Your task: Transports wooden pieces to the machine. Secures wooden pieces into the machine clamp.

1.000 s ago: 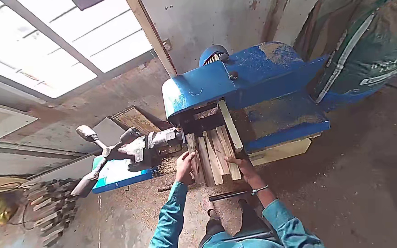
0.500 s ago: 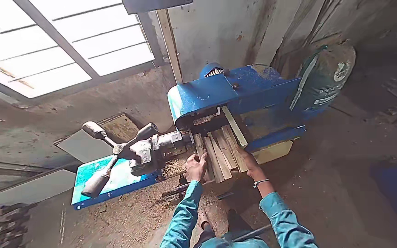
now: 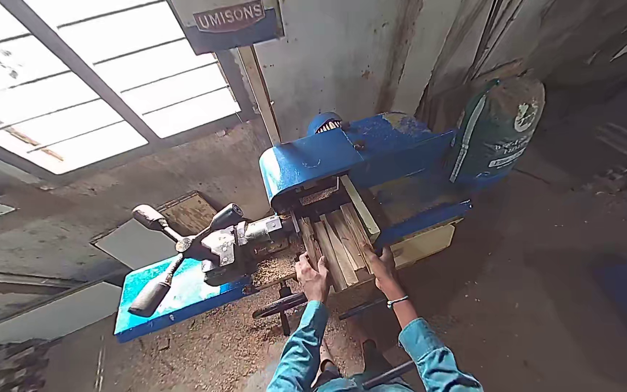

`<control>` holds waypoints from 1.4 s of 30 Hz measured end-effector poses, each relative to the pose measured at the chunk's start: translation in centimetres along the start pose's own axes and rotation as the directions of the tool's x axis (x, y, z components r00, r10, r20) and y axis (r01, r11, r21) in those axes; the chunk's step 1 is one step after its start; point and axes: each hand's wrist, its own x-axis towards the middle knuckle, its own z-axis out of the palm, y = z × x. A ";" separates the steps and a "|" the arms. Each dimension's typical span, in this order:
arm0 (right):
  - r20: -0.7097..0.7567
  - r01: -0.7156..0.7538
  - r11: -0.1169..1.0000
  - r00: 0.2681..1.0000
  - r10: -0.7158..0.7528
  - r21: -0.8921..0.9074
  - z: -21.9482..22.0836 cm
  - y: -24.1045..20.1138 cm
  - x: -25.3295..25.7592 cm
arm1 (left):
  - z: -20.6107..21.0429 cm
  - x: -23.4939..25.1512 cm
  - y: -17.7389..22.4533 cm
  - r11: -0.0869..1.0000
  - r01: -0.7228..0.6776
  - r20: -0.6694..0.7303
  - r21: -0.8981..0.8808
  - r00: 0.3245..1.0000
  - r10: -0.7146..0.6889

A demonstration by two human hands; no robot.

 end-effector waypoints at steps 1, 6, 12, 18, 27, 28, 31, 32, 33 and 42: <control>0.003 -0.001 0.999 1.000 0.001 -0.040 -0.1 0.1 -0.1 | -0.1 -0.1 0.1 1.000 0.013 0.013 0.026 1.000 -0.013; 0.004 0.243 0.810 0.959 -0.284 -0.533 -0.6 -2.0 -3.2 | -0.6 0.1 -0.3 0.997 0.009 0.043 0.080 0.999 -0.012; 0.245 0.625 0.402 0.696 -0.675 -0.669 4.7 -3.8 -4.8 | -0.8 0.6 -1.2 0.999 0.030 0.077 -0.024 0.997 -0.028; 0.337 0.577 0.348 0.763 -0.552 -0.739 9.2 -2.4 -1.7 | -7.3 2.5 -2.9 0.941 -0.175 0.400 -0.291 0.871 0.286; 0.359 0.573 0.325 0.770 -0.527 -0.752 9.3 -2.2 -1.7 | -34.5 18.0 5.0 0.516 -0.538 0.157 0.666 0.778 0.608; 0.357 0.570 0.327 0.773 -0.525 -0.754 9.3 -2.2 -1.7 | -35.3 21.8 2.1 0.493 -0.522 0.197 0.696 0.799 0.568; 0.352 0.548 0.331 0.794 -0.495 -0.769 9.2 -2.4 -1.6 | -34.6 26.3 -3.2 0.580 -0.403 0.101 0.708 0.870 0.482; 0.356 0.550 0.328 0.793 -0.495 -0.768 9.2 -2.5 -1.4 | -34.0 25.2 -2.2 0.613 -0.276 0.047 0.740 0.931 0.361; 0.361 0.554 0.327 0.791 -0.493 -0.766 9.2 -2.4 -1.5 | -33.6 23.2 0.3 0.647 -0.127 0.008 0.752 0.983 0.183; 0.375 0.582 0.348 0.776 -0.507 -0.735 9.0 -1.9 -1.4 | -30.7 5.5 -2.5 0.827 0.230 -0.484 0.513 0.873 0.057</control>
